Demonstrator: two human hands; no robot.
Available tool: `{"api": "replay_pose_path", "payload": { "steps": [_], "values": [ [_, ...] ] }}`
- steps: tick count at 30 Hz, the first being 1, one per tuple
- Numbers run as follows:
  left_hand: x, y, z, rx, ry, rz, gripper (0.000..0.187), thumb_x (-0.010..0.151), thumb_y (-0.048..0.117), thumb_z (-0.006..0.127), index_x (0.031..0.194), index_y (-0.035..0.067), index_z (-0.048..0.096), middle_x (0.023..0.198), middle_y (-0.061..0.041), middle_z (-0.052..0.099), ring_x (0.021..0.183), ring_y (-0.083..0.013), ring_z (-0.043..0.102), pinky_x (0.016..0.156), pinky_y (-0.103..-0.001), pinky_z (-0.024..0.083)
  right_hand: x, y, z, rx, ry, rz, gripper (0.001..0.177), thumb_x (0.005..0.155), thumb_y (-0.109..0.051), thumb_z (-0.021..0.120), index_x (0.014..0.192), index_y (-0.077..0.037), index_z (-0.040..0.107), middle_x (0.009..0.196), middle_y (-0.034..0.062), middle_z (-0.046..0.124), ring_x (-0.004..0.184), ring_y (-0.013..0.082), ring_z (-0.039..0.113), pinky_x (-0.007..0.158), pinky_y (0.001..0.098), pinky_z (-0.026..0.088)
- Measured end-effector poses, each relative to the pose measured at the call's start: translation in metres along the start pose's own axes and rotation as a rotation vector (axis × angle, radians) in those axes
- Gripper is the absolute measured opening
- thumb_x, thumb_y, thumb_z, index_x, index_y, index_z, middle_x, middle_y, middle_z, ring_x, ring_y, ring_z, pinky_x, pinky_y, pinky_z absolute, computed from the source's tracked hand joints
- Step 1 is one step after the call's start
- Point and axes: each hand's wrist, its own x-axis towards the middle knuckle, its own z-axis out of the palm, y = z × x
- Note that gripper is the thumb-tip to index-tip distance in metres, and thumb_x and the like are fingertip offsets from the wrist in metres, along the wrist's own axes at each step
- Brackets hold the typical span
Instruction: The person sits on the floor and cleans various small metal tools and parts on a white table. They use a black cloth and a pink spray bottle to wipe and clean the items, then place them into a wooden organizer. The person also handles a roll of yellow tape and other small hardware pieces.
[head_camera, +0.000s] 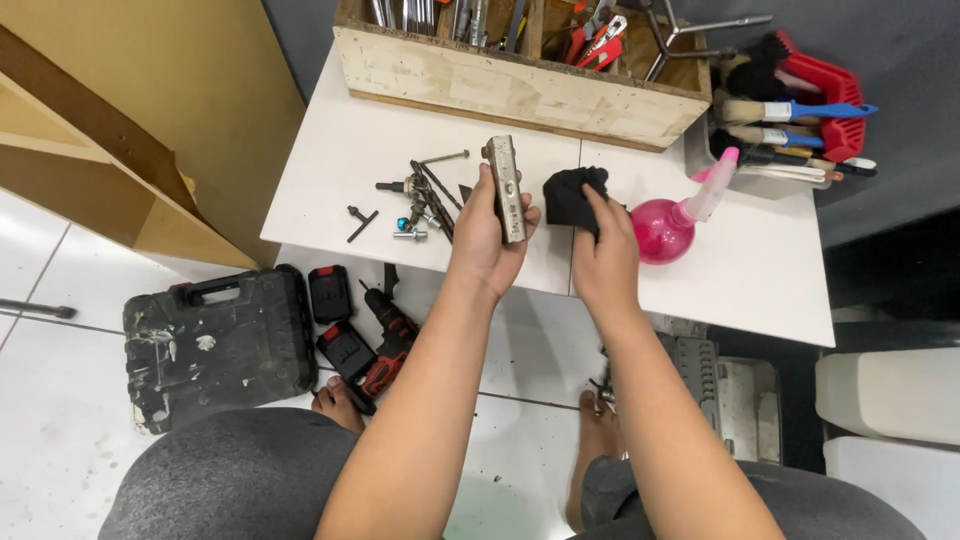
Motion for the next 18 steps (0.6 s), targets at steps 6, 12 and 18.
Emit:
{"api": "replay_pose_path", "payload": {
  "steps": [6,12,18],
  "values": [
    [-0.004,-0.001,0.001,0.079,-0.002,-0.020,0.044,0.106,0.040,0.051,0.130,0.004,0.052,0.108,-0.004,0.050,0.079,-0.0122,0.059,0.066,-0.023,0.055,0.003,-0.010,0.004,-0.184,-0.206,0.015,0.060,0.083,-0.013,0.068,0.142,-0.006,0.056,0.152,0.0238,0.044,0.147,0.0418,0.031,0.119,0.0614,0.021],
    [-0.003,-0.004,-0.003,0.107,0.052,-0.039,0.037,0.104,0.040,0.053,0.118,0.005,0.053,0.106,-0.005,0.050,0.078,-0.0141,0.060,0.065,-0.024,0.055,0.006,-0.014,-0.017,-0.201,0.251,-0.282,0.029,0.090,-0.023,0.077,0.118,-0.017,0.073,0.120,0.0042,0.067,0.117,0.0243,0.058,0.099,0.0390,0.038],
    [-0.001,-0.025,-0.001,0.101,0.061,-0.071,0.036,0.104,0.040,0.054,0.115,0.006,0.052,0.107,-0.007,0.051,0.077,-0.0153,0.061,0.064,-0.024,0.055,0.014,0.001,-0.062,-0.085,0.594,-0.293,0.057,0.086,-0.013,0.089,0.130,-0.014,0.054,0.125,0.0049,0.050,0.118,0.0260,0.048,0.094,0.0395,0.039]
  ]
}}
